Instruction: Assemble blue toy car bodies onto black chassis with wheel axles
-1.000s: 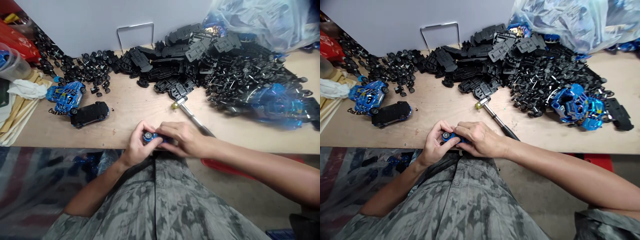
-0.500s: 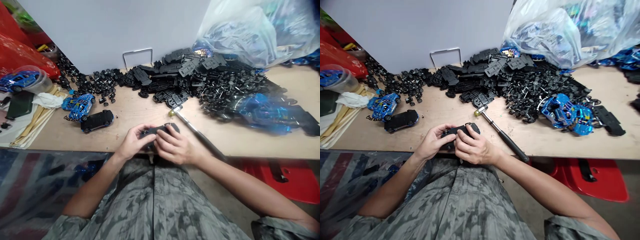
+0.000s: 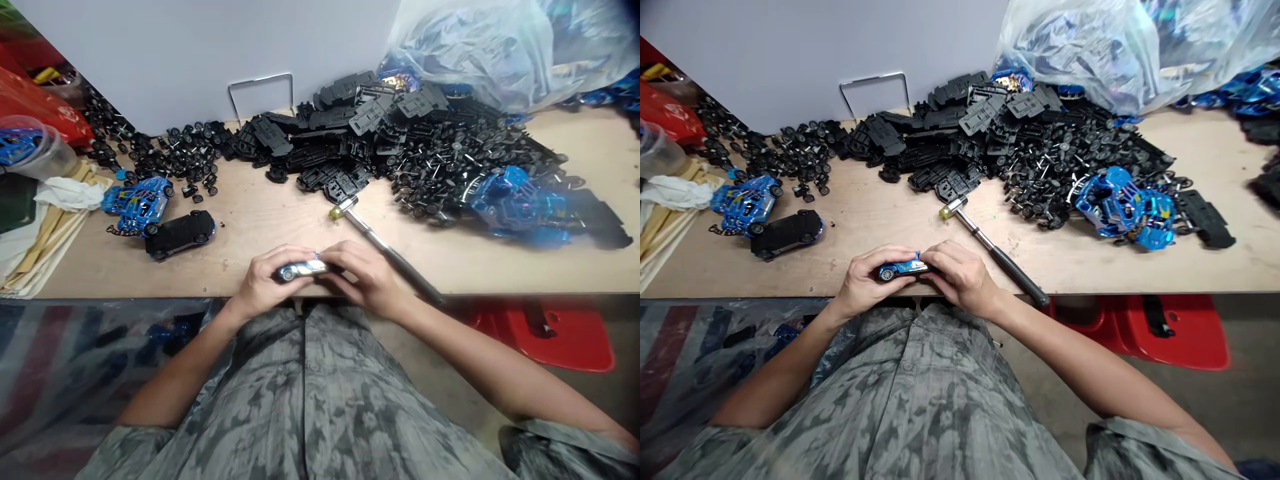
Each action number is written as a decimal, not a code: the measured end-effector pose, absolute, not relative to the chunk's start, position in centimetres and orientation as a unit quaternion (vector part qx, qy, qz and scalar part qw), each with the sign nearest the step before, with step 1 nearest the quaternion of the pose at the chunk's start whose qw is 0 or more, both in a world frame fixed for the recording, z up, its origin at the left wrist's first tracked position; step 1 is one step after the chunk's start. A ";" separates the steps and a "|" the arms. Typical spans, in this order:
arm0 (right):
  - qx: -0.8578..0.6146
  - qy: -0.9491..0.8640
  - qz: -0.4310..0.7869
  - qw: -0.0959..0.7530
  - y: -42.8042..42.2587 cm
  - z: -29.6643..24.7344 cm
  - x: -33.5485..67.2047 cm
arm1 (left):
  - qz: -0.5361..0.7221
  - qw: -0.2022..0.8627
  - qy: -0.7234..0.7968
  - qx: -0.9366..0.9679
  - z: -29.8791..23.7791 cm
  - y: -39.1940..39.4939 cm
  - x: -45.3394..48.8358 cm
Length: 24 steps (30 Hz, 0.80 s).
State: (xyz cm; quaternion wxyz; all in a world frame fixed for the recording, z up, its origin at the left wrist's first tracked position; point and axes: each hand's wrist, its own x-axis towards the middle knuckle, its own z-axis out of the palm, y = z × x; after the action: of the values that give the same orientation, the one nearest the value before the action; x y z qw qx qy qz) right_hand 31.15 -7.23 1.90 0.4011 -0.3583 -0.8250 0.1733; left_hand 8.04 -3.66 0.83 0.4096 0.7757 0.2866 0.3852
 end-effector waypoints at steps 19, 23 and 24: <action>-0.443 -0.731 0.219 0.471 -8.4 0.3 30.2 | 0.417 0.414 0.344 0.732 0.4 -4.8 9.1; -0.437 -0.737 0.250 0.452 -8.6 0.5 30.6 | 0.376 0.396 0.333 0.769 1.5 -4.1 8.7; -0.432 -0.741 0.256 0.446 -8.7 0.6 30.7 | 0.351 0.382 0.326 0.790 2.1 -3.8 8.5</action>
State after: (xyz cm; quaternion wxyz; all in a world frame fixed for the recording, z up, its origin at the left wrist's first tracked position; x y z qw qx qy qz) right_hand 30.72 -8.69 0.65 0.4457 -0.4317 -0.7413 0.2560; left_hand 8.53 -3.78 2.07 0.3815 0.7904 0.3263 0.3511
